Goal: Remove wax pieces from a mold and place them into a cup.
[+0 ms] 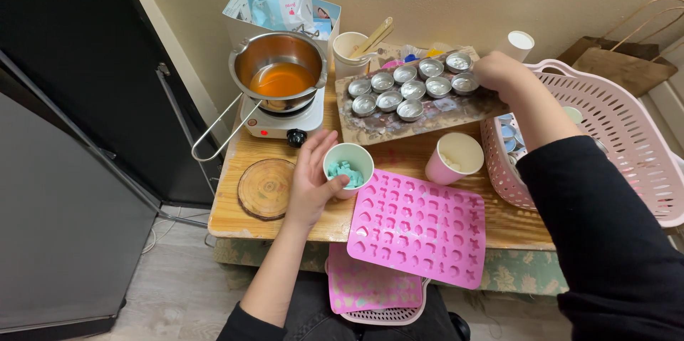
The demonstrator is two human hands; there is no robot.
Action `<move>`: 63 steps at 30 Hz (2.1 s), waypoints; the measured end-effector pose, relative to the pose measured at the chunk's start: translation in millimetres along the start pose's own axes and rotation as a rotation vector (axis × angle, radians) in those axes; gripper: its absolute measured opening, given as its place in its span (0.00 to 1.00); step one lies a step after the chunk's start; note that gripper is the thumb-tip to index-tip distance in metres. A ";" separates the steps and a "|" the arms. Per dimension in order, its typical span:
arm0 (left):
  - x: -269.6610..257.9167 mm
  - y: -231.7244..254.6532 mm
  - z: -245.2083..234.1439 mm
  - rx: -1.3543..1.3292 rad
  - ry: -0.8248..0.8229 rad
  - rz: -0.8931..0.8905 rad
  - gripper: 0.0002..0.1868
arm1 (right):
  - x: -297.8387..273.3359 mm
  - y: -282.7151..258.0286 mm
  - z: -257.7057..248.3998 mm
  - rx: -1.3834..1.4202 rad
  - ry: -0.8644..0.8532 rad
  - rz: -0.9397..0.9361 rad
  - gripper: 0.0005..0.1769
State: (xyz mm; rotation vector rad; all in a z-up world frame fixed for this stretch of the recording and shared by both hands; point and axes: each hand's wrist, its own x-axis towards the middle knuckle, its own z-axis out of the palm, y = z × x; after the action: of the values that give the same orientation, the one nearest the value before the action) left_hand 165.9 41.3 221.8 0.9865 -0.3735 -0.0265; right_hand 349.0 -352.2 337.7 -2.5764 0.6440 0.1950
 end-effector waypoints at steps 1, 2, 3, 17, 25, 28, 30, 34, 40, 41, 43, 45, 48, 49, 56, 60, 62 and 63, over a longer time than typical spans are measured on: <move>-0.6 0.1 -0.3 0.002 0.000 0.003 0.55 | -1.8 -0.8 -3.1 0.002 0.001 -0.003 0.18; -1.2 0.1 -0.5 0.023 -0.008 -0.003 0.56 | -3.6 -1.6 -6.4 -0.019 0.004 -0.007 0.18; -2.0 -0.3 -0.4 0.042 -0.016 -0.011 0.56 | -5.6 -1.2 -9.6 -0.041 0.008 -0.008 0.19; -10.1 39.5 40.9 0.804 0.109 -0.025 0.43 | -33.2 44.1 -36.8 0.068 0.087 0.062 0.21; 11.8 22.7 43.6 0.928 0.194 -0.026 0.43 | -79.1 99.9 -53.7 0.602 -0.023 -0.004 0.13; 23.1 14.2 45.8 0.926 0.174 0.021 0.43 | -110.3 120.2 -58.1 0.777 -0.020 -0.075 0.13; 30.7 6.9 48.2 0.909 0.152 0.060 0.44 | -128.3 133.2 -57.8 0.889 -0.014 -0.081 0.14; 44.8 -8.4 48.7 0.925 0.126 0.040 0.44 | -151.3 168.7 -53.4 0.979 -0.054 -0.122 0.16; 21.2 10.3 66.0 0.982 0.183 0.052 0.55 | -198.5 211.4 -47.1 1.118 0.041 -0.182 0.19; 8.2 15.1 73.5 1.011 0.206 0.221 0.54 | -206.4 217.3 -46.0 1.154 0.052 -0.215 0.21; -9.9 20.3 90.8 1.034 0.228 0.391 0.54 | -215.4 237.0 -42.4 1.191 0.063 -0.249 0.22; -22.3 22.0 110.6 1.105 0.009 0.396 0.53 | -218.7 264.7 -36.8 1.150 0.152 -0.247 0.23; -7.7 4.2 130.3 0.934 -0.145 0.247 0.57 | -233.6 277.3 -32.2 1.193 0.171 -0.302 0.23; 0.9 0.2 135.9 0.933 -0.145 0.246 0.57 | -239.3 281.0 -29.9 1.192 0.171 -0.301 0.23; 51.0 -54.5 150.4 1.001 -0.234 0.113 0.57 | -277.9 290.6 -16.6 1.251 0.233 -0.283 0.24; 69.2 -67.8 145.1 1.133 -0.194 0.077 0.56 | -291.6 281.6 -12.1 1.205 0.256 -0.206 0.28; 63.0 -55.2 146.1 1.123 -0.177 0.040 0.56 | -289.6 300.5 -6.5 1.228 0.242 -0.243 0.28; 61.8 -48.4 146.9 1.112 -0.156 0.009 0.55 | -287.1 309.2 -4.8 1.250 0.228 -0.285 0.27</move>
State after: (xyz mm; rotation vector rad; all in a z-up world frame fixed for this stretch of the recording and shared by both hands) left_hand 183.8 -116.2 272.9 2.0889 -0.5474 0.1274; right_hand -50.4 -477.6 284.8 -1.4336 0.2842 -0.4670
